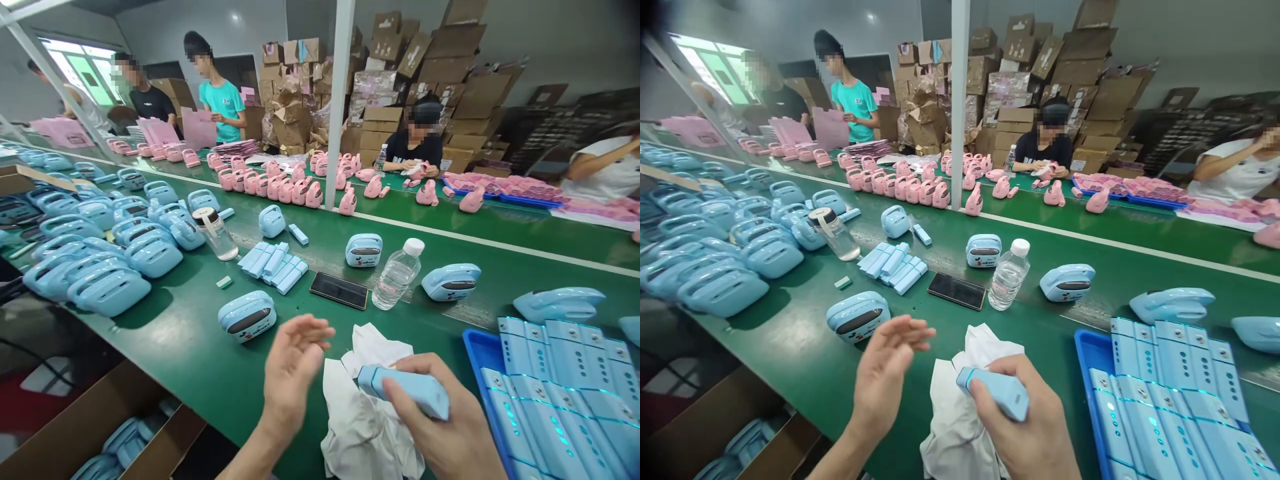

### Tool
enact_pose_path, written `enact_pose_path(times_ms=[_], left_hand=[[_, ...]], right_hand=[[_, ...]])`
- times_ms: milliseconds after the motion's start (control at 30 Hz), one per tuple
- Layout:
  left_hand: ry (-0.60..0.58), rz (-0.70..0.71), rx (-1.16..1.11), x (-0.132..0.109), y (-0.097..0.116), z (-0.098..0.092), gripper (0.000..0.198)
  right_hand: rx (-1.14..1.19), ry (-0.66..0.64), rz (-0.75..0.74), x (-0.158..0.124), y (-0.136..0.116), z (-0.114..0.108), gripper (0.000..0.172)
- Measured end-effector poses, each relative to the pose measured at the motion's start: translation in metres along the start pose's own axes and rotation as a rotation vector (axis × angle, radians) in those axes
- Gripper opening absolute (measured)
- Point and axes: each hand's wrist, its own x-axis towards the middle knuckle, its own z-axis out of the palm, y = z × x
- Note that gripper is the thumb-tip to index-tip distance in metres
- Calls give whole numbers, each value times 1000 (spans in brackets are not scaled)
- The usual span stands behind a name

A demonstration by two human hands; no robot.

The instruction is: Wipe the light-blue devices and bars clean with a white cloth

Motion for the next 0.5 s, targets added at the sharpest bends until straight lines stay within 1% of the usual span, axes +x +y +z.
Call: enact_pose_path(times_ms=[33,67,100,133,167,200,267,300,333,400,433,467,500], left_hand=[[104,16,45,6,6,-9,24],[173,36,97,10,11,-17,21],[195,54,163,12,16,-24,19],[166,59,246,13,18,-30,19],[89,46,339,11,17,-34,21],[-10,21,436,8,13,-38,28],[-275,-45,590,-1,-4,-42,61],[-381,-67,629,-5,-15,-42,78],[-474,-81,638,-9,-25,-41,88],[-539,-58,638,-9,-36,-35,87],[-571,-28,652,-4,-34,-30,82],[-592,16,675,5,-28,-24,78],[-624,59,702,19,-17,-17,75]], right_hand=[[-67,-32,-90,-1,-2,9,27],[-80,-68,-184,-2,-1,18,24],[-68,-102,-272,-3,3,29,20],[-61,-132,-338,-4,10,39,17],[-65,-164,-379,-3,19,50,14],[-82,-191,-397,-2,29,59,12],[-115,-216,-384,4,48,74,13],[-127,-208,-375,9,53,78,15],[-129,-191,-349,13,54,78,16],[-75,-162,-198,21,44,71,22],[-7,-154,-104,23,34,63,29],[85,-144,-24,24,23,54,37],[174,-121,36,24,12,43,47]])
